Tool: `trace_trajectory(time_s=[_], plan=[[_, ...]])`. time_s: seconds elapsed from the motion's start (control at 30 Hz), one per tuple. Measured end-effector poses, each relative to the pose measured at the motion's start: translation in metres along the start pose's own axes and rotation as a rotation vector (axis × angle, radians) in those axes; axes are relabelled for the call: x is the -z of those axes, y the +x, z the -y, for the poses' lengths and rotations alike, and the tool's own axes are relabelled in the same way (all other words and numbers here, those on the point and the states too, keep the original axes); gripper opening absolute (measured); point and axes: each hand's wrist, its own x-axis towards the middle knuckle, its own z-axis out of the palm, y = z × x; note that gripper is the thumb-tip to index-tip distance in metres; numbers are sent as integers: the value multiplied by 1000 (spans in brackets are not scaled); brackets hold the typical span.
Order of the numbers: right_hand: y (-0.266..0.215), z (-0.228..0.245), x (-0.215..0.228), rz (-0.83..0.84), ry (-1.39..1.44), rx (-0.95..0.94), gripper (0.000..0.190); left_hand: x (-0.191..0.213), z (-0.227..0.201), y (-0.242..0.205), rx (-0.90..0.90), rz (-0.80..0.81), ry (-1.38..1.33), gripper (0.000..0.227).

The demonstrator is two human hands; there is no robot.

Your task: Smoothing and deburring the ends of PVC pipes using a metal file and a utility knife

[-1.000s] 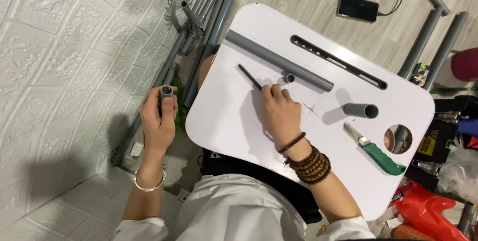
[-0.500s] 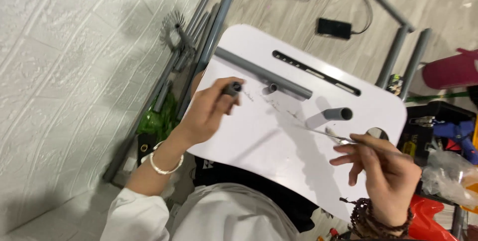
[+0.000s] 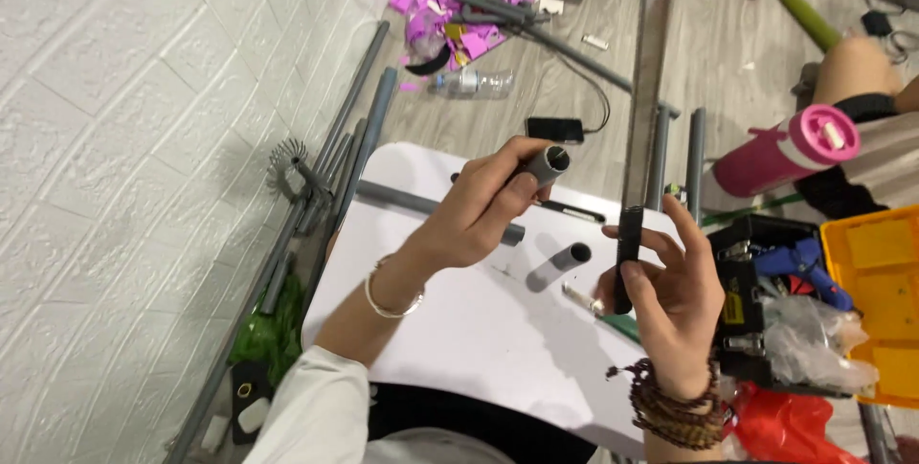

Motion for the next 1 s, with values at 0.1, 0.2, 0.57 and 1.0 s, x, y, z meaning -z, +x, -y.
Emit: trace_trajectory(time_s=[0.1,0.2,0.57,1.0], plan=[[6,-14,-8,-121,-149,184,45,-11,-2,11,-103,-61,-183,41],[15,-15,-18,-70,-220,211,22,-19,8,10,-110,-160,-273,38],[8,-31,-26,166,-225,99,27,-10,-9,0,155,-213,-109,39],[1,-31,-37,62,-363,183,27,-13,-12,0,164,-223,-126,31]])
